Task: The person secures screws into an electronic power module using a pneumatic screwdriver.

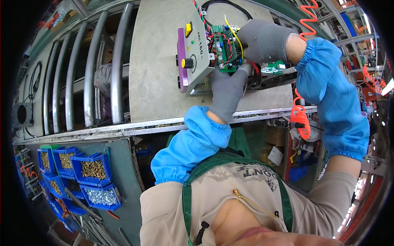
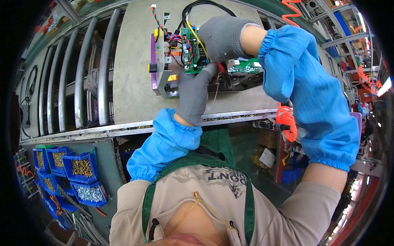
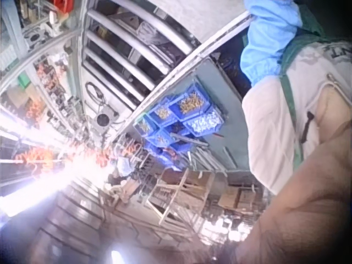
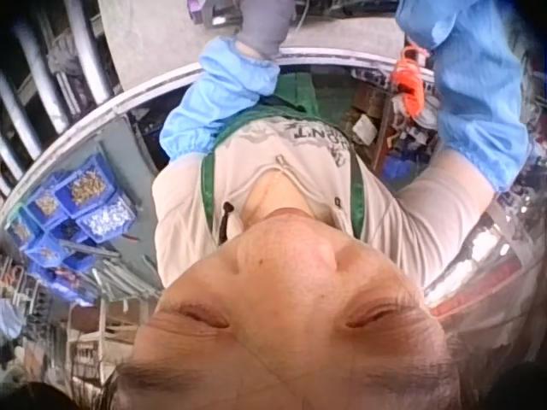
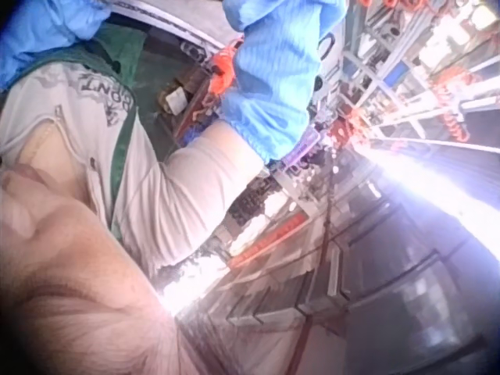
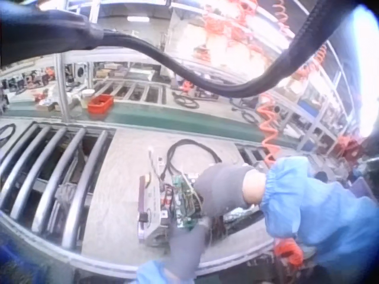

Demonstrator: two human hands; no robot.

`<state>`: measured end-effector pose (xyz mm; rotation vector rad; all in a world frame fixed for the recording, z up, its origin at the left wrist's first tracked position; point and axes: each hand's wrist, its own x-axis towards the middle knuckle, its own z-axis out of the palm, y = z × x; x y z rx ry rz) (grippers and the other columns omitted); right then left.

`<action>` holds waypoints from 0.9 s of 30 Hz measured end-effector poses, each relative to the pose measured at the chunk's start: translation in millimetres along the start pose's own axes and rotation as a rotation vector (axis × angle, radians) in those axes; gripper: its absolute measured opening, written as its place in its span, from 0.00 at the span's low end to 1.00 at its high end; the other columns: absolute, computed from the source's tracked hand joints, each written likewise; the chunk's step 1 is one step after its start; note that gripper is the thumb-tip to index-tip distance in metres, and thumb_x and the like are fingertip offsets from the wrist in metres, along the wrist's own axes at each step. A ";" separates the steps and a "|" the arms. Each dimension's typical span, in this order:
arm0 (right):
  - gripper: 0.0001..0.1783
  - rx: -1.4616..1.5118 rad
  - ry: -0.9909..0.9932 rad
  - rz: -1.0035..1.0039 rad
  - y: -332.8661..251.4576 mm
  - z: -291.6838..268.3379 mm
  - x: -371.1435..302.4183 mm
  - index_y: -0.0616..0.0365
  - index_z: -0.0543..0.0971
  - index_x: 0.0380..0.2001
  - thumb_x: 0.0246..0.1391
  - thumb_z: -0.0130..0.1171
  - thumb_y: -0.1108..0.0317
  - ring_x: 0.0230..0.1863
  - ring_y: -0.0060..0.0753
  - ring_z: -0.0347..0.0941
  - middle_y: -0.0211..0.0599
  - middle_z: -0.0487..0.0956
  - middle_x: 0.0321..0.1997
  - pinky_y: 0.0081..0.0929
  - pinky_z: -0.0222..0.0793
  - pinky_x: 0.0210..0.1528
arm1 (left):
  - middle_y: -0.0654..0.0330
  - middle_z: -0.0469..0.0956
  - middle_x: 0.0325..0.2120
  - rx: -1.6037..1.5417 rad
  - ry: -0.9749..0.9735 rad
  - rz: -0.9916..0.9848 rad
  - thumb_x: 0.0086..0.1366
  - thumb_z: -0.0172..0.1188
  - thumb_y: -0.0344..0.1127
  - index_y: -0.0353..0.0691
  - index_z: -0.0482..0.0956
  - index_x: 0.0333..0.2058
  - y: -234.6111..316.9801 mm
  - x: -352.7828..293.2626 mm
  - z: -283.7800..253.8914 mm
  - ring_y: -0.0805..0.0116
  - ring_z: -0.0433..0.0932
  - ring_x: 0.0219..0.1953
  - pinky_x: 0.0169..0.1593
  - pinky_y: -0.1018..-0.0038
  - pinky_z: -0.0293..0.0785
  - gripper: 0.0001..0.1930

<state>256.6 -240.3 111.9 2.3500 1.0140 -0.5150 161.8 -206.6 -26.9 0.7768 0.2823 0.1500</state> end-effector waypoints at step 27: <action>0.15 0.008 0.845 -0.467 -54.5 27.8 -24.3 0.47 0.80 0.36 0.40 0.59 0.72 0.38 0.40 0.73 0.37 0.72 0.32 0.35 0.71 0.35 | 0.61 0.75 0.35 0.297 0.082 0.391 0.69 0.47 0.33 0.35 0.70 0.46 12.9 -33.2 -55.0 0.78 0.75 0.30 0.30 0.81 0.73 0.11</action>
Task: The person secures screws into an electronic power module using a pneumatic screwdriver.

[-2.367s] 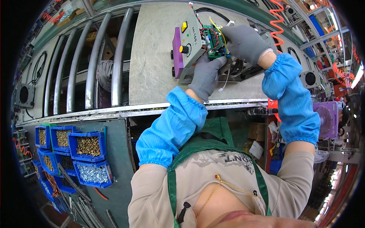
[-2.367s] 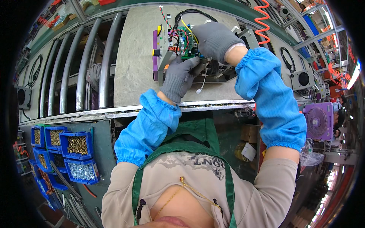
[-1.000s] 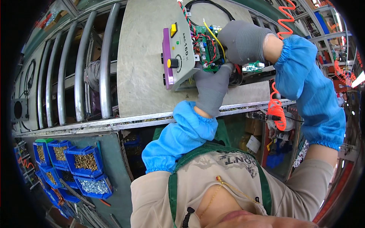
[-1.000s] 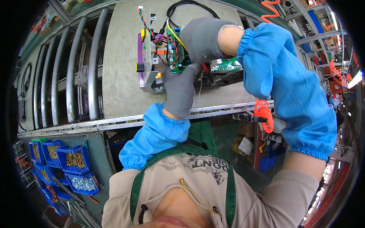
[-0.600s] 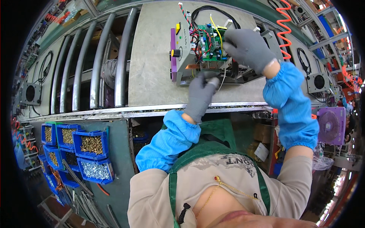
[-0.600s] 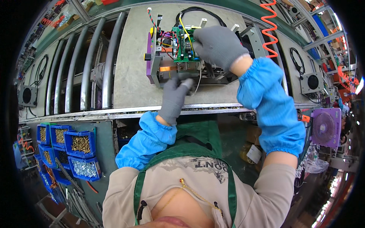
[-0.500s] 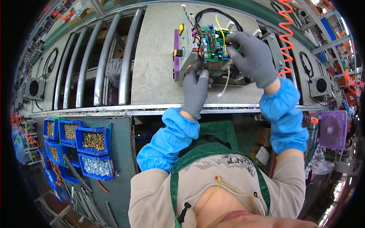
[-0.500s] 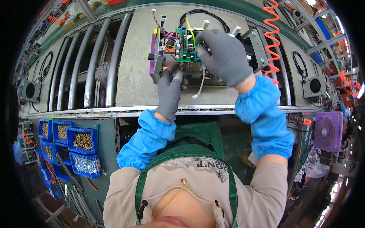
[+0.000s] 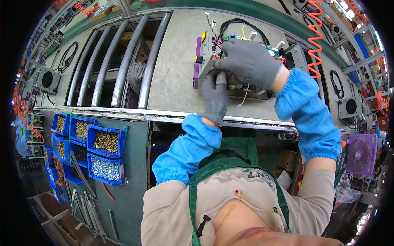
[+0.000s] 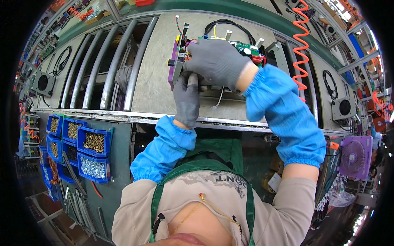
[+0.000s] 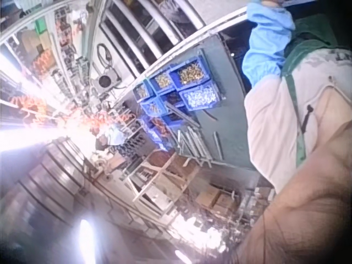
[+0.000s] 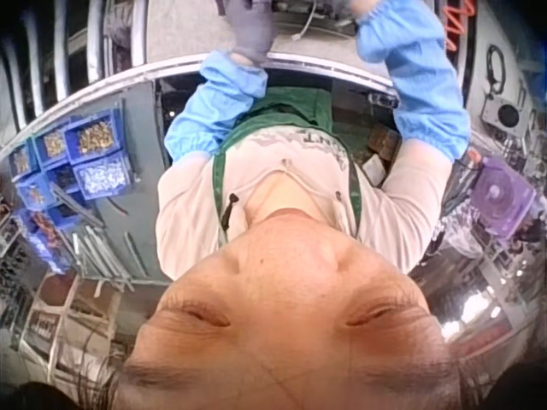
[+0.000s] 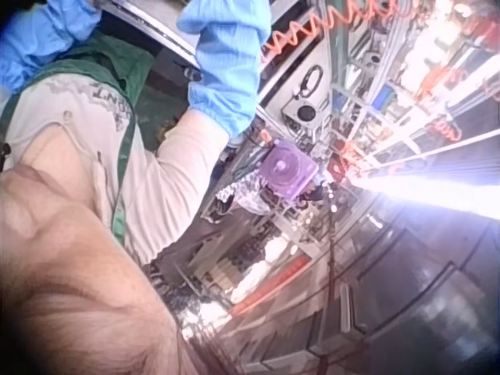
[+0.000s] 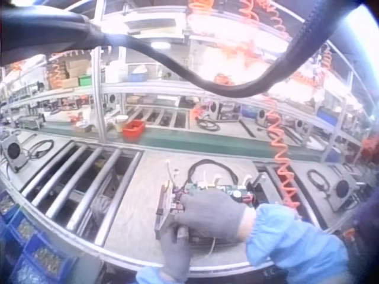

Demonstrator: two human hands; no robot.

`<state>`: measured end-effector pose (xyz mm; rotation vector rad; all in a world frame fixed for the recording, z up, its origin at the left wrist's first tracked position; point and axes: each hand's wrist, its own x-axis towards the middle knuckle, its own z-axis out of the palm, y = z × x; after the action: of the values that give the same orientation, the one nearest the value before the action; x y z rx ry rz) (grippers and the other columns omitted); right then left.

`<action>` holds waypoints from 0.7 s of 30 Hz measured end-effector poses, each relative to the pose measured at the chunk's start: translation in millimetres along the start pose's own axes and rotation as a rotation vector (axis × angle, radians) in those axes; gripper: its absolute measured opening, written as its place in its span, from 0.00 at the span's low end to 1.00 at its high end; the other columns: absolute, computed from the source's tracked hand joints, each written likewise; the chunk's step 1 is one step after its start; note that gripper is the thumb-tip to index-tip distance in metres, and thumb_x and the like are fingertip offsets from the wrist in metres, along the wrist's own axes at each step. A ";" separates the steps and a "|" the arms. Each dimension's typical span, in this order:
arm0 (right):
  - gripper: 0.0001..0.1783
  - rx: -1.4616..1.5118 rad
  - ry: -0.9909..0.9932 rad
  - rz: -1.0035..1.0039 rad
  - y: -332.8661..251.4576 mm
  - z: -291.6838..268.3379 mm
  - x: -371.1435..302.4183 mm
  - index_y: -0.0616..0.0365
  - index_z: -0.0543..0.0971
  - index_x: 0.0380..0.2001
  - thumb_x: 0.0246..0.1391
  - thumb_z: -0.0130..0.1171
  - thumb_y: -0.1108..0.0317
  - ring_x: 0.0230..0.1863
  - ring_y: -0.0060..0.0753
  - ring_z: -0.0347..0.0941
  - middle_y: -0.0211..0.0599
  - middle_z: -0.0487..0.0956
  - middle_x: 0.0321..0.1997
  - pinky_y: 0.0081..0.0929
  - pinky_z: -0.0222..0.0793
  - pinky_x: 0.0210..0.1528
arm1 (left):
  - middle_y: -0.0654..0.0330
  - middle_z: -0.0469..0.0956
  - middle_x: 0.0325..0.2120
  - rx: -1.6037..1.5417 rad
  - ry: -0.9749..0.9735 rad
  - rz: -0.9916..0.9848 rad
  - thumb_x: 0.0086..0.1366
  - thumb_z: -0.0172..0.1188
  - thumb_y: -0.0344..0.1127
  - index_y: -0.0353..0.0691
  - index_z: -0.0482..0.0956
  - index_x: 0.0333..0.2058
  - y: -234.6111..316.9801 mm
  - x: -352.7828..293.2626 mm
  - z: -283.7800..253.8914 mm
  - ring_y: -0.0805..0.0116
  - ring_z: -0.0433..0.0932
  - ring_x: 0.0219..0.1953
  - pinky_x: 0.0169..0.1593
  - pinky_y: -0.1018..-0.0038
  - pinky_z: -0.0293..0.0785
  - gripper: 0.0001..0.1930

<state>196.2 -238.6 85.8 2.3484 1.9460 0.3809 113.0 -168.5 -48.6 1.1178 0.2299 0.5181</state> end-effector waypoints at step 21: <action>0.10 0.307 -0.307 0.032 35.3 8.9 41.2 0.51 0.82 0.35 0.48 0.60 0.64 0.38 0.43 0.74 0.40 0.76 0.33 0.36 0.69 0.40 | 0.64 0.72 0.32 -0.605 0.061 -0.234 0.68 0.51 0.35 0.38 0.72 0.41 16.5 13.8 -12.8 0.77 0.72 0.32 0.31 0.81 0.66 0.08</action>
<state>239.0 -204.5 90.6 2.4317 1.9323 -0.2841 114.7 -145.8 -38.2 0.4793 0.2322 0.3752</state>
